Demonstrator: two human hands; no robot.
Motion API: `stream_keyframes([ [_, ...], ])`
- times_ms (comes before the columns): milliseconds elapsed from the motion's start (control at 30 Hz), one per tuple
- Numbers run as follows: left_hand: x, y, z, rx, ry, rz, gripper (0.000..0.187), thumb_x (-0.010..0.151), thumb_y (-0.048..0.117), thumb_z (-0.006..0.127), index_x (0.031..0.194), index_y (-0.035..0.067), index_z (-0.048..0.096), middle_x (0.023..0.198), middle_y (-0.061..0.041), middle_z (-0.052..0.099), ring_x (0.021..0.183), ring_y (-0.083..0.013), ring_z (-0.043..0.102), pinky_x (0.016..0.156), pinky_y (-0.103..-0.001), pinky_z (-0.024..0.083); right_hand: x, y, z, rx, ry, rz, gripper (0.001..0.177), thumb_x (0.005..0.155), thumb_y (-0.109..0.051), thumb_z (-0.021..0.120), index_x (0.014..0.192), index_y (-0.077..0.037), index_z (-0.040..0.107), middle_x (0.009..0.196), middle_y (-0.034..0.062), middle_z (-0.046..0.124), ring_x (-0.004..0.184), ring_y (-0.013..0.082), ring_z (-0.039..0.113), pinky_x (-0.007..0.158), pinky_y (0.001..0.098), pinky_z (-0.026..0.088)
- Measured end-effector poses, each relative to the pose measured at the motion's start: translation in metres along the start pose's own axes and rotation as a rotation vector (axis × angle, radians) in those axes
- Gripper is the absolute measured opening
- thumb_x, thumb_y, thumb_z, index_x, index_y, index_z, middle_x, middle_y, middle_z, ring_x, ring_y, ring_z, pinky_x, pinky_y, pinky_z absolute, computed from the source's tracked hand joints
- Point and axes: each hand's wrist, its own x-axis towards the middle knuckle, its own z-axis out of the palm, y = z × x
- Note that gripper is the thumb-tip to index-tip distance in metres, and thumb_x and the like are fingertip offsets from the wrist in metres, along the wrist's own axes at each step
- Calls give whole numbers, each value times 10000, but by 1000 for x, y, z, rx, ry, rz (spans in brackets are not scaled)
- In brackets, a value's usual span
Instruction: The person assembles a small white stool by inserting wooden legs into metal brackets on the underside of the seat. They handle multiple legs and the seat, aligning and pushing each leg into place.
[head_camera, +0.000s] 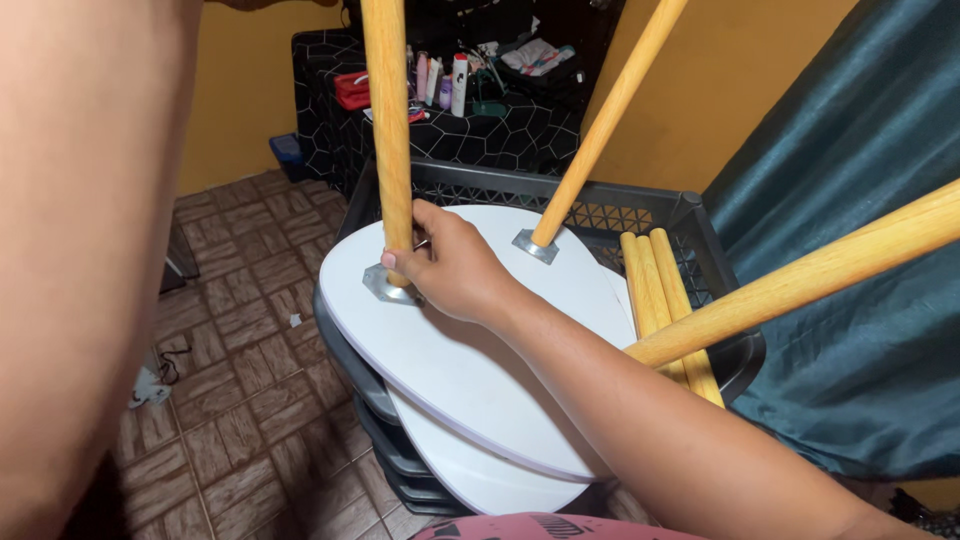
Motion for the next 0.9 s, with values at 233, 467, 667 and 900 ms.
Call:
stream_keyframes([
  [233, 24, 6, 0, -241, 229, -35, 272, 1045, 277, 576, 886, 57, 563, 679, -63, 563, 549, -170, 582, 490, -349, 489, -1, 2, 0, -59, 23, -10, 333, 902, -208, 729, 1148, -16, 611, 898, 106, 725, 761, 170, 715, 691, 327, 575],
  [467, 23, -23, 18, -380, 278, -200, 400, 1118, 334, 450, 819, 72, 494, 607, -66, 510, 470, -210, 560, 417, -378, 463, 0, -2, -2, 70, -33, 106, 374, 888, -198, 722, 1185, 0, 608, 962, 113, 732, 795, 179, 739, 703, 345, 604],
  [667, -115, -53, 82, 66, 69, -131, 780, 664, 60, 749, 1408, 25, 517, 1288, -208, 590, 1177, -297, 596, 953, -424, 507, -22, -4, -11, -116, -3, 52, 852, 809, -219, 819, 1503, -22, 365, 1258, 191, 627, 1108, 260, 659, 920, 349, 542],
  [900, -130, -32, 72, 610, 220, -178, 644, 693, 174, 850, 1282, 75, 607, 1262, -230, 592, 1181, -437, 552, 961, -525, 446, -156, -19, -49, -312, -221, 191, 709, 773, -352, 841, 1384, -80, 606, 1428, 152, 624, 1286, 285, 606, 1084, 358, 492],
])
